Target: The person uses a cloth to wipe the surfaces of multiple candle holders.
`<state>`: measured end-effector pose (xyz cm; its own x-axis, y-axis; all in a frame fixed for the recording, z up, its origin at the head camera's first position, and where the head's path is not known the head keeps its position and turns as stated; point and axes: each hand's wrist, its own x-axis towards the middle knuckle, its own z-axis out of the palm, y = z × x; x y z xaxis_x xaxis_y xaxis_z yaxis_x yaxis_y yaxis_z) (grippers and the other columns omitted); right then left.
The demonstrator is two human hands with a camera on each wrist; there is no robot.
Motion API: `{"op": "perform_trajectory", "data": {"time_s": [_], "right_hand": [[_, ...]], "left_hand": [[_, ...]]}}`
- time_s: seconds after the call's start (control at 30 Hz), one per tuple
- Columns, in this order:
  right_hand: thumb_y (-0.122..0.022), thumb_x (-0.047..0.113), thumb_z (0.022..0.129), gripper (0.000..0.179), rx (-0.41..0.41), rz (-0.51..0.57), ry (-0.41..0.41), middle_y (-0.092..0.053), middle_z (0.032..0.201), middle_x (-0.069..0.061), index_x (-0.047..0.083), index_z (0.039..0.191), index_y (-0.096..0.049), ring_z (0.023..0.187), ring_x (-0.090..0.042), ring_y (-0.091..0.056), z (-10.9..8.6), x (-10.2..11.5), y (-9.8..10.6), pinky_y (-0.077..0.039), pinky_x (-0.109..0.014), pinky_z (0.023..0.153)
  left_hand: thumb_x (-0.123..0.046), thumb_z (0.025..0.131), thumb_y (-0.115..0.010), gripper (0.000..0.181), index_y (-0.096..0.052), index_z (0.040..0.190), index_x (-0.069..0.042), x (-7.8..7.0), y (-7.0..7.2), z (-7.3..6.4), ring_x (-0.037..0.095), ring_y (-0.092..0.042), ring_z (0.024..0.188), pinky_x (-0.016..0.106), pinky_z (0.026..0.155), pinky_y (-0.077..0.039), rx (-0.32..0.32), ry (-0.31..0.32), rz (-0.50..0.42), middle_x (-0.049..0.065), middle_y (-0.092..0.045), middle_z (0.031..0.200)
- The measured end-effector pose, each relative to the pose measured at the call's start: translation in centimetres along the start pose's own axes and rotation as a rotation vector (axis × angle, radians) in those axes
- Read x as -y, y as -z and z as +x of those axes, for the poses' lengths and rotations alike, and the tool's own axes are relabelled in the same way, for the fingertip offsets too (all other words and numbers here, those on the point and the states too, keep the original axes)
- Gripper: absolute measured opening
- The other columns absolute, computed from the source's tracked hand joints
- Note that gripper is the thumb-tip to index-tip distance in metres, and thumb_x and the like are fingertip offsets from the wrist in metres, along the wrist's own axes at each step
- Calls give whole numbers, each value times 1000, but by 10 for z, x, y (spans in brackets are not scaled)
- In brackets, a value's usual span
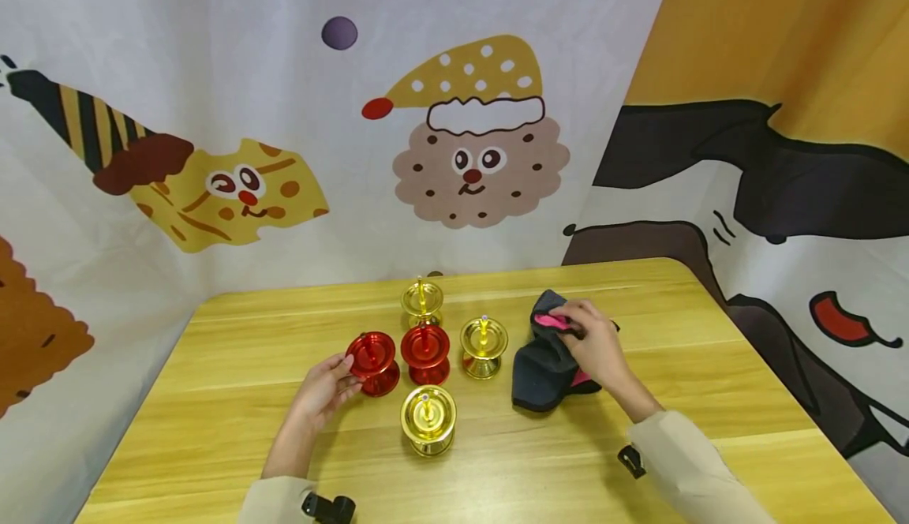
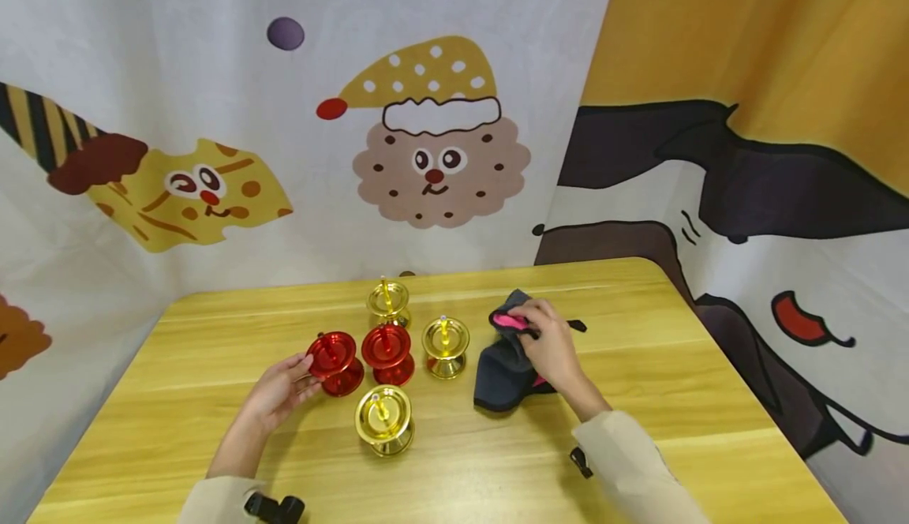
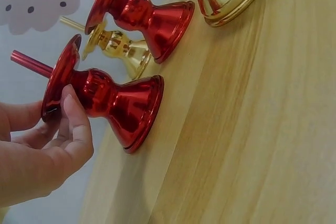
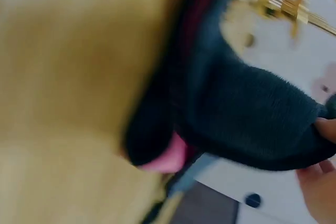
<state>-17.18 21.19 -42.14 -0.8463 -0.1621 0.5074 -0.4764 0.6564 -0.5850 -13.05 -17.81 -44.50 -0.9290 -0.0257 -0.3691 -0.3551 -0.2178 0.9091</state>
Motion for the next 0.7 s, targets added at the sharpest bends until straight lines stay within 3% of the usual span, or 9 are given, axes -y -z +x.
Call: {"op": "perform_trajectory", "data": {"time_s": [0.23,0.43,0.57,0.7], "right_hand": [[-70,-10,72,30,166,-99,-37,-59,101,-14,2,99,-68,94,-34,-54,-22,-17,-31,-48,-49,77],[-67,-1,79,32,258,-103,-54,-58,106,-17,1,111,-64,97,-36,-52,-24,-20,-31,-44,-52,80],[-66,14,84,43,348,-70,-86,-51,118,-21,2,125,-54,109,-41,-47,-20,-17,-13,-40,-57,86],[-61,27,88,52,361,-38,-100,-43,130,-24,3,132,-46,118,-44,-38,-14,-9,13,-34,-62,90]], "left_hand": [[-16,100,-36,30,-42,118,7,0,1,2,13,-53,76,22,72,-49,8,6,22,2,-56,83],[-19,99,-39,34,-41,120,8,0,1,0,14,-54,79,23,74,-49,0,7,64,3,-55,86],[-23,99,-39,43,-37,127,11,-4,3,-6,23,-56,93,31,83,-49,-36,-51,181,15,-55,103],[-35,99,-36,57,-29,136,7,-21,6,-17,36,-41,119,45,97,-39,-87,-133,419,26,-39,131]]}}
